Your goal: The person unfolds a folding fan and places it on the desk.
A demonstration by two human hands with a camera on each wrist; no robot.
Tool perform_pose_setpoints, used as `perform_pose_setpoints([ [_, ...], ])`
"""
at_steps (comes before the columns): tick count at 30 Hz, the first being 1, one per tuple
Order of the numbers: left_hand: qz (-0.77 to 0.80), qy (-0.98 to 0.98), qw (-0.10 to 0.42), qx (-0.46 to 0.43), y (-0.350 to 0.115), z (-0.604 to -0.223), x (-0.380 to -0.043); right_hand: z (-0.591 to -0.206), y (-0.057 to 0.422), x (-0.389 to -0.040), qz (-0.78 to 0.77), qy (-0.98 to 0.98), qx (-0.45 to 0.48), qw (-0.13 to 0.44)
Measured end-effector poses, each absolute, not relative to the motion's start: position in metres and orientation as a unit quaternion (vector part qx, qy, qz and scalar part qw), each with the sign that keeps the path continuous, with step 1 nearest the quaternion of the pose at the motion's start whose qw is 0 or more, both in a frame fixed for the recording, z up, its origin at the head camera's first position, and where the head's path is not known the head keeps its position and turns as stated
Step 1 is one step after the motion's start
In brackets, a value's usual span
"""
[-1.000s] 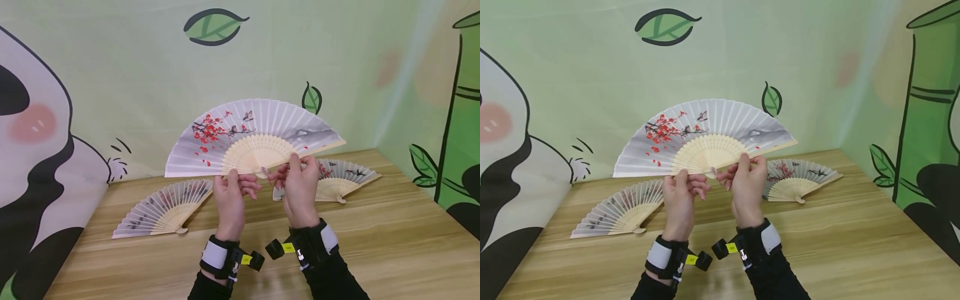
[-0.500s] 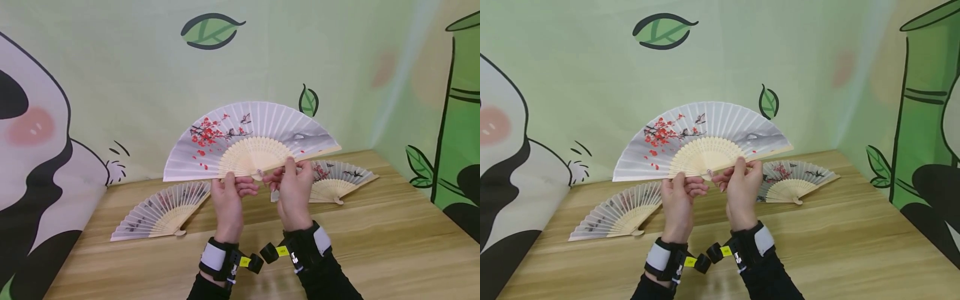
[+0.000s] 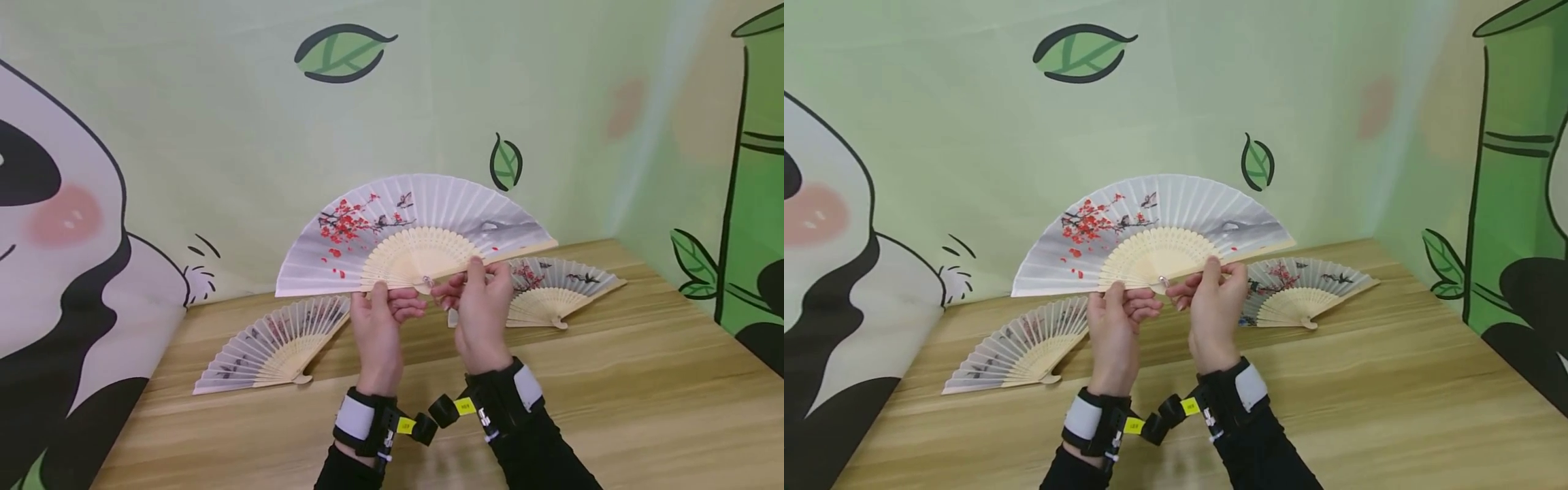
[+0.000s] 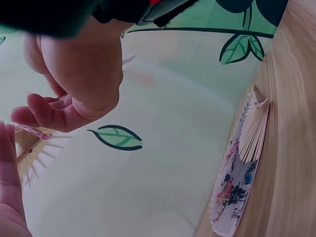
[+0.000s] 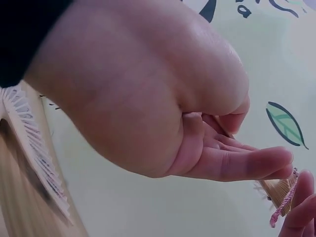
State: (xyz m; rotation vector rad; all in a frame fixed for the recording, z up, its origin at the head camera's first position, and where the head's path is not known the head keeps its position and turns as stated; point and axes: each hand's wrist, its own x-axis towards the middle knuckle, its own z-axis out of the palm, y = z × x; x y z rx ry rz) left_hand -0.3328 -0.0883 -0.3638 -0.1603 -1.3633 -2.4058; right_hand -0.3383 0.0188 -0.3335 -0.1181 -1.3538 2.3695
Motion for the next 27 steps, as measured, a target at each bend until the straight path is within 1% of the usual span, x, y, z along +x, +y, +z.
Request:
perform_pose_setpoints([
  [5, -0.865, -0.469, 0.173, -0.046, -0.088, -0.37, -0.331, -0.338, 0.019, -0.337, 0.847, -0.496, -0.052, 0.185],
  [15, -0.884, -0.445, 0.145, -0.004, -0.107, -0.39, -0.32, -0.355, 0.005, -0.325, 0.841, -0.528, -0.052, 0.11],
  [23, -0.883, -0.46, 0.094, 0.031, -0.126, -0.413, -0.304, -0.379, 0.008, -0.311, 0.836, -0.544, -0.07, 0.022],
  [27, -0.877, -0.472, 0.07, 0.05, -0.131, -0.424, -0.296, -0.387, 0.009, -0.303, 0.84, -0.537, -0.08, -0.014],
])
